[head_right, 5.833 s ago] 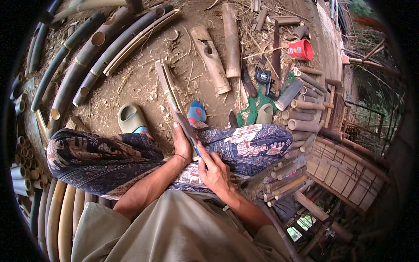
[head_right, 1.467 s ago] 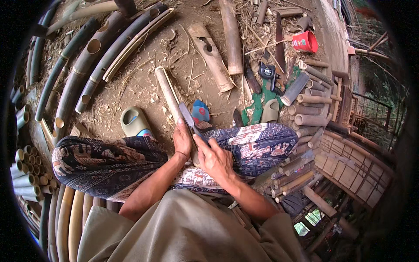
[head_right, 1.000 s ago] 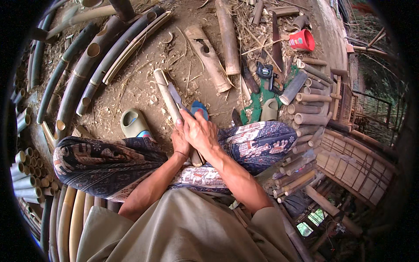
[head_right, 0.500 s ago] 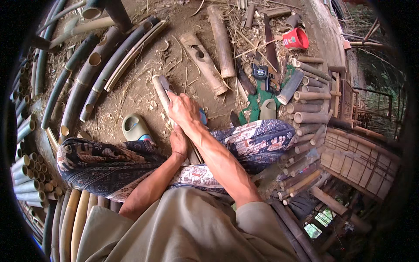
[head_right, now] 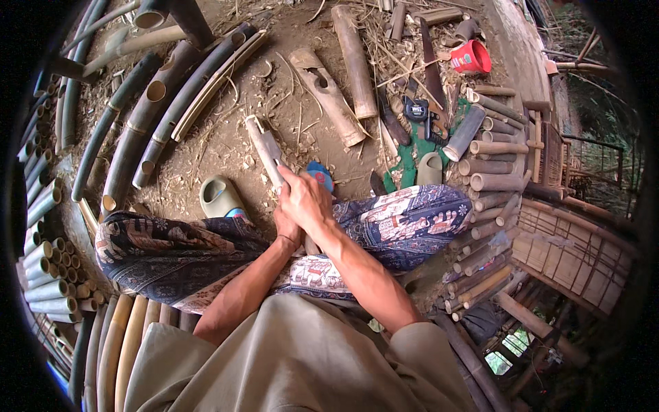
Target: The person constructs a bamboo frame by hammering joints together using a thick bamboo section as a mallet and shaving down bamboo pegs with a knife.
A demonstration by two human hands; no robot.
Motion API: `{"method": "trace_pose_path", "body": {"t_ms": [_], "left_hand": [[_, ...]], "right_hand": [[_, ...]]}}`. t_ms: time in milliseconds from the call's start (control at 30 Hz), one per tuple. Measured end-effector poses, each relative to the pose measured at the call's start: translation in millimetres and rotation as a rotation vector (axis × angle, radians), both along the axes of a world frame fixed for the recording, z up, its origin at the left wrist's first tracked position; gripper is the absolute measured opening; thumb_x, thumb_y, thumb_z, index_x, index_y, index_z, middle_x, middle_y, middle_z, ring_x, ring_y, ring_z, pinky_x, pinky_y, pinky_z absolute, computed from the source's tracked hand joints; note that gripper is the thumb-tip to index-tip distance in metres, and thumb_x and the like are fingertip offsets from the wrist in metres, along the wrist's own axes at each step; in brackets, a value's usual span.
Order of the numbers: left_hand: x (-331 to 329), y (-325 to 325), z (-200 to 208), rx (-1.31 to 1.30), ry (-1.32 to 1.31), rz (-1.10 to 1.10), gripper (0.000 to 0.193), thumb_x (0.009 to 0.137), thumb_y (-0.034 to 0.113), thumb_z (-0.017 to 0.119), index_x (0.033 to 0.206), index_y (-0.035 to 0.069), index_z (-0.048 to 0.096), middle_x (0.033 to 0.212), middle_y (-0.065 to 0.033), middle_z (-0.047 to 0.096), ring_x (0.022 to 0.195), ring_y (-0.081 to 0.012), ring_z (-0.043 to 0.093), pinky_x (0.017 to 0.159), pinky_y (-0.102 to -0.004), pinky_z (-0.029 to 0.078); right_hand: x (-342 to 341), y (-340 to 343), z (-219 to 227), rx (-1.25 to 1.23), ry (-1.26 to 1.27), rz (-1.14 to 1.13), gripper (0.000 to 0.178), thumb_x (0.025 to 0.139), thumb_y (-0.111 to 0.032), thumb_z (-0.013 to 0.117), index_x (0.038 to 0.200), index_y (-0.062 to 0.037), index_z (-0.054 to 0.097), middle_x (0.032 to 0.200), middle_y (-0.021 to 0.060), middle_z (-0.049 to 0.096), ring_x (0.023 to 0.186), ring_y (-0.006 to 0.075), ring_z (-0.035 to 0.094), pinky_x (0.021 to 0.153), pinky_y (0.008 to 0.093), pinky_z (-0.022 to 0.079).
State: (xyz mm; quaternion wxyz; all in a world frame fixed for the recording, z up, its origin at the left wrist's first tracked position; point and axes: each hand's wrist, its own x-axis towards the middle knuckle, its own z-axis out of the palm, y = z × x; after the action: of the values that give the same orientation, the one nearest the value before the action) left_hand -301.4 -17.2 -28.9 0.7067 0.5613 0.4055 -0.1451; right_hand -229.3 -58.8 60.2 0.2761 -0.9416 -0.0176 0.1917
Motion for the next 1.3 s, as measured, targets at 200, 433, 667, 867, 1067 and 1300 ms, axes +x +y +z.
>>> {"method": "trace_pose_path", "body": {"t_ms": [200, 433, 667, 867, 1067, 1300], "left_hand": [[-3.4, 6.4, 0.3, 0.159, -0.003, -0.089, 0.074, 0.099, 0.058, 0.026, 0.104, -0.007, 0.061, 0.089, -0.0167, 0.068, 0.084, -0.0206, 0.063, 0.075, -0.0382, 0.049], [-6.1, 6.4, -16.9, 0.169, 0.038, -0.096, 0.073, 0.1, 0.055, 0.026, 0.106, -0.008, 0.061, 0.089, -0.0216, 0.068, 0.085, -0.0266, 0.065, 0.077, -0.0411, 0.048], [2.4, 12.6, 1.6, 0.162, 0.093, -0.151, 0.079, 0.097, 0.061, 0.029, 0.102, -0.011, 0.062, 0.086, -0.0225, 0.067, 0.084, -0.0288, 0.065, 0.075, -0.0426, 0.049], [6.2, 15.4, -4.1, -0.159, 0.119, 0.108, 0.073, 0.097, 0.061, 0.027, 0.117, -0.002, 0.058, 0.099, -0.0126, 0.066, 0.088, -0.0199, 0.063, 0.077, -0.0355, 0.051], [4.9, 18.8, -3.2, -0.325, 0.129, 0.195, 0.071, 0.093, 0.069, 0.023, 0.096, 0.007, 0.059, 0.077, -0.0103, 0.061, 0.07, -0.0217, 0.062, 0.067, -0.0373, 0.055], [3.6, 18.9, -4.6, -0.494, 0.142, 0.226, 0.078, 0.092, 0.071, 0.023, 0.089, 0.002, 0.061, 0.076, -0.0124, 0.063, 0.069, -0.021, 0.063, 0.064, -0.0364, 0.053]], "right_hand": [[16.0, 9.3, -3.7, -0.057, 0.034, 0.001, 0.037, 0.082, -0.02, 0.06, 0.119, -0.0168, 0.064, 0.088, 0.0211, 0.065, 0.081, 0.0374, 0.065, 0.071, 0.0445, 0.053], [12.3, 7.8, -28.0, 0.0, -0.055, -0.032, 0.035, 0.082, -0.019, 0.059, 0.116, -0.0178, 0.066, 0.087, 0.0196, 0.066, 0.079, 0.0362, 0.066, 0.072, 0.0439, 0.054], [35.8, 16.3, -32.0, -0.023, -0.054, -0.008, 0.038, 0.083, -0.021, 0.06, 0.122, -0.0198, 0.063, 0.093, 0.0179, 0.068, 0.08, 0.0319, 0.068, 0.071, 0.0426, 0.056], [-9.8, -16.2, 18.1, 0.224, 0.122, -0.065, 0.034, 0.093, -0.023, 0.052, 0.124, -0.0097, 0.06, 0.116, 0.0185, 0.063, 0.104, 0.0346, 0.063, 0.087, 0.0369, 0.052], [-69.0, -39.5, 46.2, 0.288, 0.136, -0.047, 0.033, 0.093, -0.015, 0.053, 0.124, -0.0028, 0.058, 0.117, 0.0207, 0.062, 0.109, 0.0341, 0.06, 0.09, 0.0364, 0.05], [-75.0, -42.8, 63.5, 0.284, 0.166, -0.007, 0.036, 0.093, -0.013, 0.052, 0.127, -0.0018, 0.055, 0.121, 0.0217, 0.06, 0.111, 0.0344, 0.059, 0.092, 0.036, 0.049]]}}
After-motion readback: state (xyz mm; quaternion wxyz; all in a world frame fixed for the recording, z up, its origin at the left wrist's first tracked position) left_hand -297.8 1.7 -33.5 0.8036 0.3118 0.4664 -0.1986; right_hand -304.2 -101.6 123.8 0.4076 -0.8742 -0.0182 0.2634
